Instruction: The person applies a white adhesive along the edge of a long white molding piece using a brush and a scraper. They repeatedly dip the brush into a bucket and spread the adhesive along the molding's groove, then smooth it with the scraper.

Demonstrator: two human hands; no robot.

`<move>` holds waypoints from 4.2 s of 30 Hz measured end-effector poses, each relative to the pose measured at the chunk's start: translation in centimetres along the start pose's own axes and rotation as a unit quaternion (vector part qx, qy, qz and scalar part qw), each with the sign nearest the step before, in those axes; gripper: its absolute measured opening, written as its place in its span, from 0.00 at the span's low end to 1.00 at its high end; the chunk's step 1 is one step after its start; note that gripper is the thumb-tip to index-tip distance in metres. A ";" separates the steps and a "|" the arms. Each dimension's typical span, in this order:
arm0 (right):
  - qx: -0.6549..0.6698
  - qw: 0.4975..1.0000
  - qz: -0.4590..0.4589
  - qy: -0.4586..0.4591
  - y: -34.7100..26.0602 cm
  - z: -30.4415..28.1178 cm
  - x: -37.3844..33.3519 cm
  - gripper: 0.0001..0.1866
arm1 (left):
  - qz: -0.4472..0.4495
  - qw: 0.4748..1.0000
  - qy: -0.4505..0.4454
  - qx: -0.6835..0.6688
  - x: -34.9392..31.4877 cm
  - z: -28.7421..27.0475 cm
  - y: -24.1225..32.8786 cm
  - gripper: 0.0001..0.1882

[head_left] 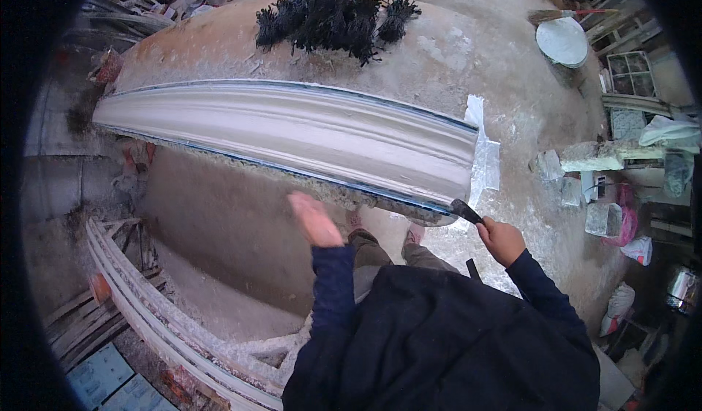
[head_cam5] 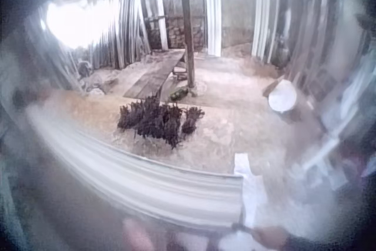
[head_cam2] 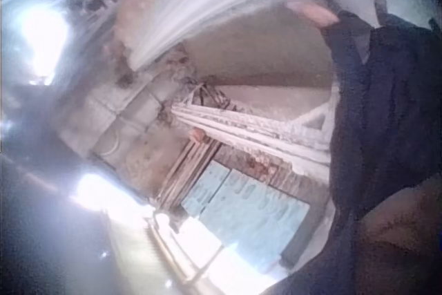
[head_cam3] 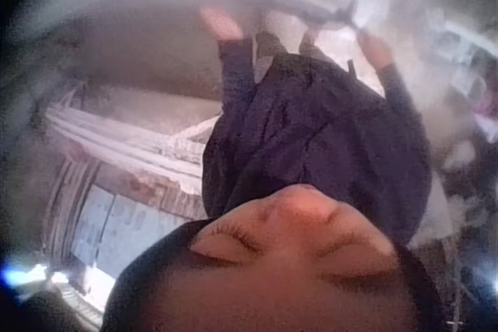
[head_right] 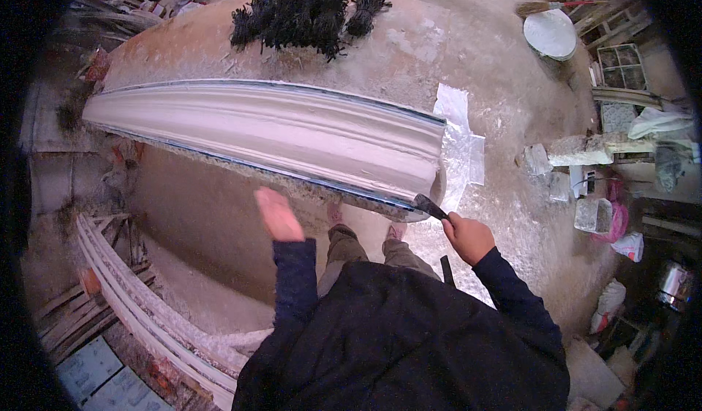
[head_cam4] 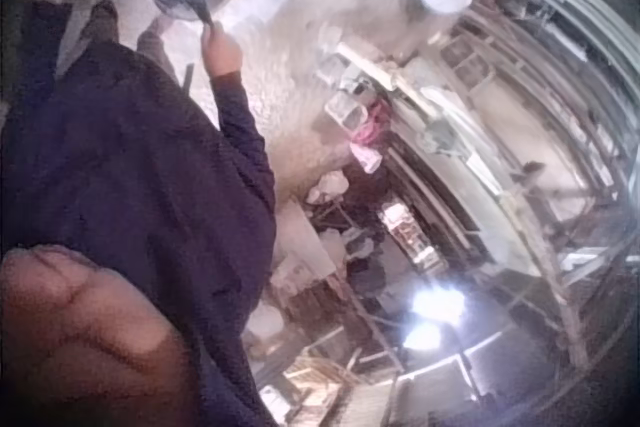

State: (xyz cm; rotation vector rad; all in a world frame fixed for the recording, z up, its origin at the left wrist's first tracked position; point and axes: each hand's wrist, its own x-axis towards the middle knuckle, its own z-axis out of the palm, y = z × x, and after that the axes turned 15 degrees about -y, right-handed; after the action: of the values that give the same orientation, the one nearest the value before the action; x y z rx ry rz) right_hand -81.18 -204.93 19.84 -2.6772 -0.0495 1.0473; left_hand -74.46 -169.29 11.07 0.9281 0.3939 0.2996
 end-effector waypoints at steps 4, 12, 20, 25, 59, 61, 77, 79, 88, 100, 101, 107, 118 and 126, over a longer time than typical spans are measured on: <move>-0.016 0.998 -0.061 0.026 -3.1 -0.5 1.5 0.14 | 0.095 0.979 0.078 0.163 9.4 -3.4 1.7 0.34; -0.035 0.999 -0.010 -0.008 -4.7 -1.1 1.6 0.14 | 0.081 0.976 0.113 0.168 12.9 -0.4 2.5 0.33; -0.036 0.998 -0.040 0.013 -9.8 -0.9 5.1 0.14 | 0.042 0.998 0.034 -0.043 12.1 -2.1 3.6 0.35; -0.039 0.997 -0.060 0.024 -12.7 -0.8 6.5 0.15 | 0.043 0.995 0.002 -0.090 11.6 -2.5 3.9 0.38; 0.066 0.994 -0.083 -0.038 -4.6 -3.6 -0.1 0.23 | 0.022 0.998 -0.002 -0.065 11.7 -1.6 4.7 0.47; 0.027 0.995 -0.090 -0.035 -3.0 -2.9 -1.1 0.24 | 0.037 0.998 0.012 -0.050 11.8 -1.6 4.3 0.48; -0.103 0.983 -0.134 -0.073 -4.4 -3.4 1.2 0.21 | 0.047 0.993 0.002 -0.109 11.6 -1.8 4.7 0.50; -0.099 0.982 -0.142 -0.068 -5.2 -3.2 1.6 0.21 | 0.044 0.992 0.009 -0.117 11.3 -1.6 5.0 0.49; -0.095 0.981 -0.154 -0.077 -6.4 -3.5 2.6 0.21 | 0.020 0.992 -0.001 -0.124 11.2 -2.4 5.5 0.48; -0.109 0.976 -0.179 -0.064 -13.3 -4.0 6.4 0.21 | -0.024 0.987 -0.012 -0.158 11.0 -4.1 6.4 0.47; -0.109 0.976 -0.182 -0.059 -14.9 -4.0 7.2 0.21 | -0.026 0.987 -0.012 -0.156 11.0 -4.1 6.5 0.47; -0.079 0.975 -0.203 -0.035 -21.4 -3.2 10.9 0.22 | -0.031 0.985 -0.034 -0.167 11.1 -4.8 6.5 0.46; -0.111 0.973 -0.195 -0.049 -25.5 -3.4 12.9 0.21 | -0.120 0.970 -0.028 -0.212 12.9 -7.0 8.3 0.45; -0.098 0.967 -0.235 -0.027 -32.4 -4.1 16.7 0.20 | -0.158 0.960 -0.032 -0.231 13.9 -8.5 9.1 0.44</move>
State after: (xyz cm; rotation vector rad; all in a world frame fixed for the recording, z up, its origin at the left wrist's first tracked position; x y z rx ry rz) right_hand -63.97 -172.56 19.98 -2.6021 -0.7948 0.9944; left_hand -66.65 -152.31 11.15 0.4062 0.3834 0.0604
